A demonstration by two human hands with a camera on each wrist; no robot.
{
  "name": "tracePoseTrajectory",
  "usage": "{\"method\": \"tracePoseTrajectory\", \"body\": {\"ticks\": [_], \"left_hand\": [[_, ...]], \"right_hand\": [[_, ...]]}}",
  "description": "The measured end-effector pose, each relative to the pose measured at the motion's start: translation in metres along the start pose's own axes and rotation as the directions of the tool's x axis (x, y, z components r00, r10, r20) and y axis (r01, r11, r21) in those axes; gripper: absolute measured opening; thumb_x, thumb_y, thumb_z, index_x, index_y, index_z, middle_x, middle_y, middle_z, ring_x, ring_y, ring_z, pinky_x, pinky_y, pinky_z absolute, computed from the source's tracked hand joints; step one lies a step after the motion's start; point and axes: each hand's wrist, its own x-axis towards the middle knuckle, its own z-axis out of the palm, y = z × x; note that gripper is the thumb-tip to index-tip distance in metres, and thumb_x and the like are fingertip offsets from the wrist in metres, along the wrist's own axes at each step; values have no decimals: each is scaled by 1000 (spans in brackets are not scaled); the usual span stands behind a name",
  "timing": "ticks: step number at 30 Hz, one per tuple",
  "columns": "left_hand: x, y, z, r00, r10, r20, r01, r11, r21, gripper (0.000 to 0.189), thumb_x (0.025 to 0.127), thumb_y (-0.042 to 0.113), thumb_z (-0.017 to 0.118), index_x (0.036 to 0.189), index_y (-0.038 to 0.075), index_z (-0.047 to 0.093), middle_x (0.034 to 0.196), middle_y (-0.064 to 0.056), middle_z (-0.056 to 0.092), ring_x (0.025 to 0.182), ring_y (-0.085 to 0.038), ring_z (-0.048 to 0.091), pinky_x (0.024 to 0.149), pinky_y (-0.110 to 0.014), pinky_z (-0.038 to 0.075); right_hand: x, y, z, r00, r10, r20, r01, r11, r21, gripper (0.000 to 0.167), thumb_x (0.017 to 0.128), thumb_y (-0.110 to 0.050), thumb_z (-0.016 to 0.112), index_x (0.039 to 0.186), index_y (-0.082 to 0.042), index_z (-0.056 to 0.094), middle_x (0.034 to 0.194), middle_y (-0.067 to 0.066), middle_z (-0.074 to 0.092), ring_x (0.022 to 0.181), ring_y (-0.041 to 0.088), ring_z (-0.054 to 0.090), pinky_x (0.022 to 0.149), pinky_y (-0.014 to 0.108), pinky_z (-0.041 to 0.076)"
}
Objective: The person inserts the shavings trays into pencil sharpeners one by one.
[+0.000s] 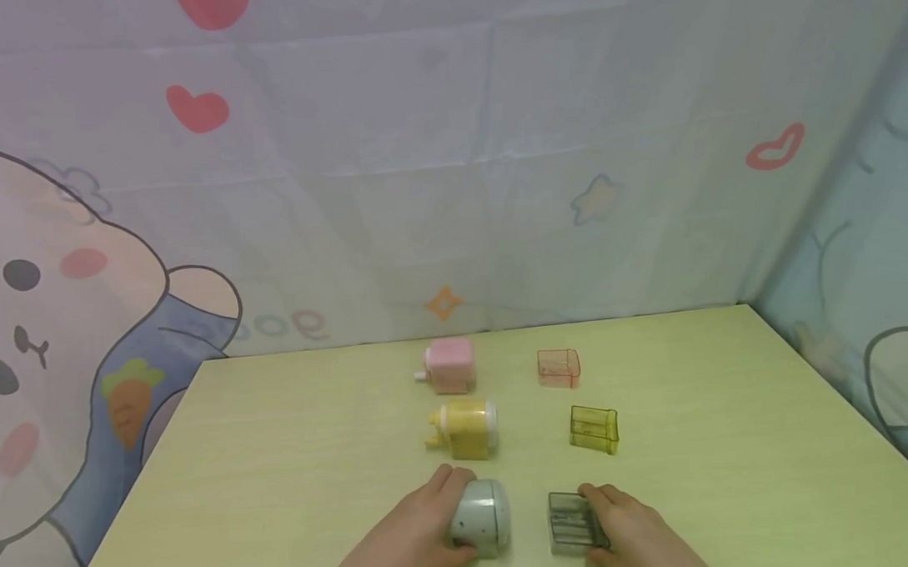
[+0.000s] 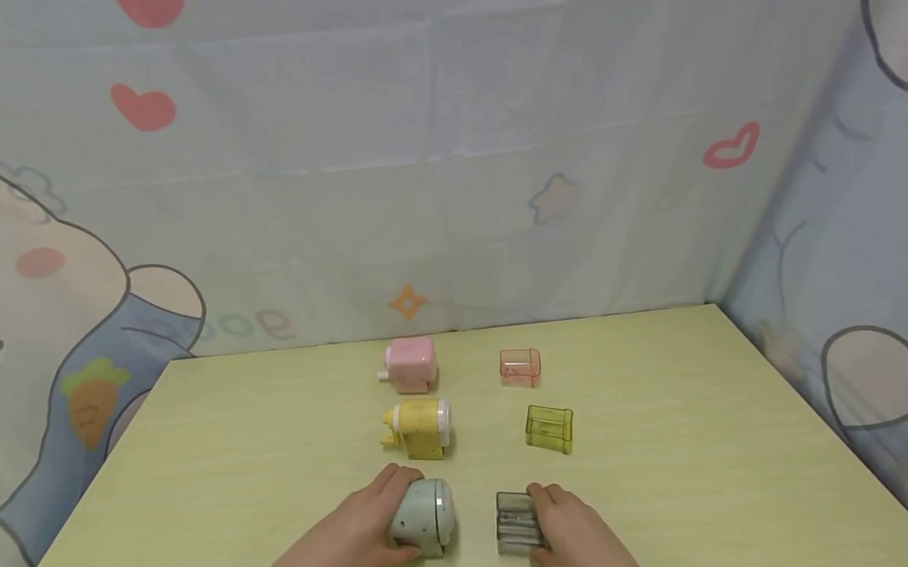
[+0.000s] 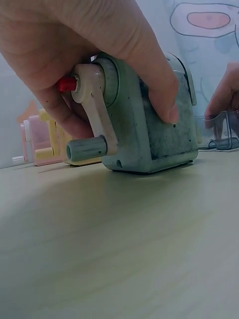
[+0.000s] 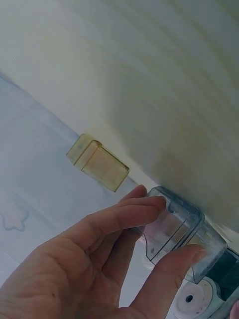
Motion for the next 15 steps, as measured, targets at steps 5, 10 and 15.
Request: {"method": "tracePoseTrajectory", "body": {"ticks": [5,10,15], "left_hand": [[3,2,2,1000,10,-8,-10,1000,4,60,76,23,81,124,16,45,108,6,53,83,-1,52,73,-18,49],[5,4,3,1000,27,-16,-27,1000,9,60,75,22,80,124,16,45,108,5,53,83,-1,52,74,-18,50],[8,6,5,999,32,-5,-32,999,6,60,76,23,80,124,16,45,109,5,53,84,0,51,75,-17,49]], "right_hand": [[2,-3,1,1000,-3,7,3,1000,10,66,71,-11,81,128,5,52,122,18,60,111,34,59,96,53,47],[2,-5,3,1000,-27,-1,27,999,26,67,71,-10,80,129,6,52,122,20,60,111,36,59,96,53,47],[0,-6,4,996,-78,-38,78,997,14,66,70,-9,81,128,7,52,119,18,62,108,33,61,93,50,49]]}}
